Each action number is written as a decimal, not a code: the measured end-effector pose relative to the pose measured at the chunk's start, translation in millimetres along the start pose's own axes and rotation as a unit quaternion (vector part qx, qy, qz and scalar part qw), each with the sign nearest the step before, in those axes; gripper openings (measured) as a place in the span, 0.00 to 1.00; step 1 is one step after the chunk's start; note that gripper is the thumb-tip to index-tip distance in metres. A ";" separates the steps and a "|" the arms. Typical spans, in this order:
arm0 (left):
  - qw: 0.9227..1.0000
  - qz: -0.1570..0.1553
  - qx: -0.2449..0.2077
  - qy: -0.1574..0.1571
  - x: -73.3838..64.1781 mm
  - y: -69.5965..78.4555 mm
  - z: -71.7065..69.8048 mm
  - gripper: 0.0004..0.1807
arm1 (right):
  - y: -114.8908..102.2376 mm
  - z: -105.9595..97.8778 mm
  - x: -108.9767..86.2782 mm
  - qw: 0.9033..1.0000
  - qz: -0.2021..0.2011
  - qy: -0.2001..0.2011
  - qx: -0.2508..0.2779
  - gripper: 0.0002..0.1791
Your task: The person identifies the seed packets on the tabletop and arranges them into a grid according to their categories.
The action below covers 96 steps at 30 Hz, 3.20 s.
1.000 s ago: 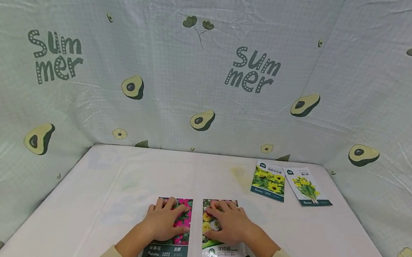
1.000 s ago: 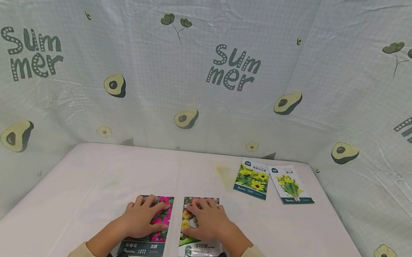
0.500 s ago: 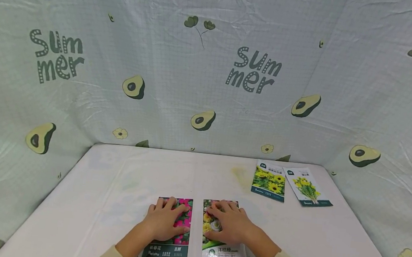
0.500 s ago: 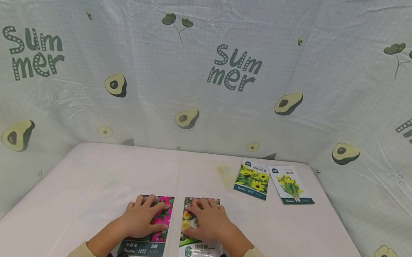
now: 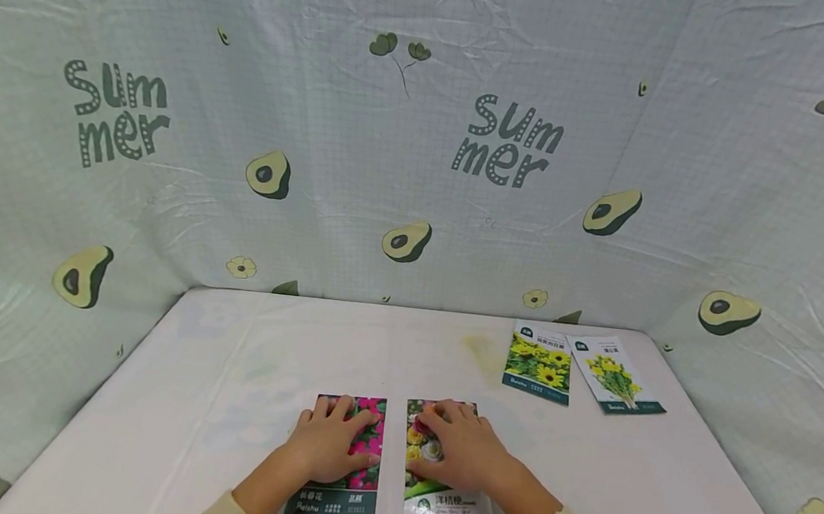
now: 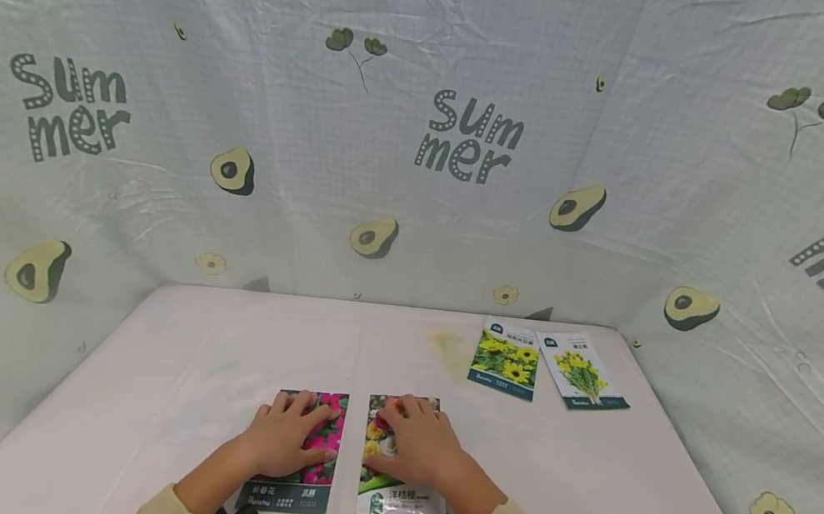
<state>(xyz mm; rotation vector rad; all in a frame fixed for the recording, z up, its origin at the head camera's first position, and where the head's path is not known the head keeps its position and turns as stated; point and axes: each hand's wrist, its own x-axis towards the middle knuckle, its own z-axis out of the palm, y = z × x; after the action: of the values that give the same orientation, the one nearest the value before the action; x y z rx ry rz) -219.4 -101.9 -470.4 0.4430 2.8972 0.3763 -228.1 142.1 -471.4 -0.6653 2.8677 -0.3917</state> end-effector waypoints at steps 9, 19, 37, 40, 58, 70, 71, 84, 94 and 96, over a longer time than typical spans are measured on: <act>1.000 -0.001 0.002 0.001 0.8 -0.7 1.6 0.37 | 1.5 -3.1 -3.8 0.999 -0.010 0.025 0.041 0.41; 1.000 -0.007 -0.001 0.003 0.0 1.0 0.7 0.37 | 17.3 -5.5 -4.9 0.991 0.007 0.099 0.085 0.33; 1.000 -0.011 -0.005 0.004 -2.7 3.4 -1.6 0.36 | 61.9 -24.2 3.6 0.951 0.027 0.276 0.139 0.21; 1.000 -0.011 -0.005 0.002 -2.2 3.0 -1.2 0.36 | 71.4 -25.7 6.5 0.946 0.030 0.292 0.137 0.20; 1.000 -0.002 -0.012 0.010 -3.9 2.2 0.8 0.35 | 115.0 -35.5 23.5 0.940 0.071 0.312 0.117 0.21; 1.000 -0.009 -0.010 0.008 -3.8 3.4 0.5 0.35 | 131.2 -45.9 35.8 0.940 0.115 0.300 0.116 0.25; 1.000 -0.009 -0.011 0.008 -3.9 3.4 0.6 0.35 | 132.4 -46.6 37.1 0.940 0.120 0.297 0.115 0.25; 1.000 -0.001 -0.012 0.011 -3.7 1.8 2.3 0.35 | 150.2 -48.7 51.3 0.937 0.157 0.288 0.120 0.25; 1.000 -0.001 -0.010 0.012 -3.0 1.9 1.6 0.35 | 155.0 -50.1 57.9 0.944 0.167 0.264 0.106 0.26; 1.000 -0.002 -0.010 0.012 -3.3 2.3 1.0 0.35 | 157.1 -49.7 59.3 0.946 0.174 0.255 0.099 0.26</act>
<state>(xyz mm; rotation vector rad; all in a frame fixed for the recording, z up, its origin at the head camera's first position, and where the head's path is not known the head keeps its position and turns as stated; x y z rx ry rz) -215.5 -100.6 -470.3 0.4337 2.9135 0.4131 -355.7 262.0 -476.2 -0.0066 3.2608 -0.8888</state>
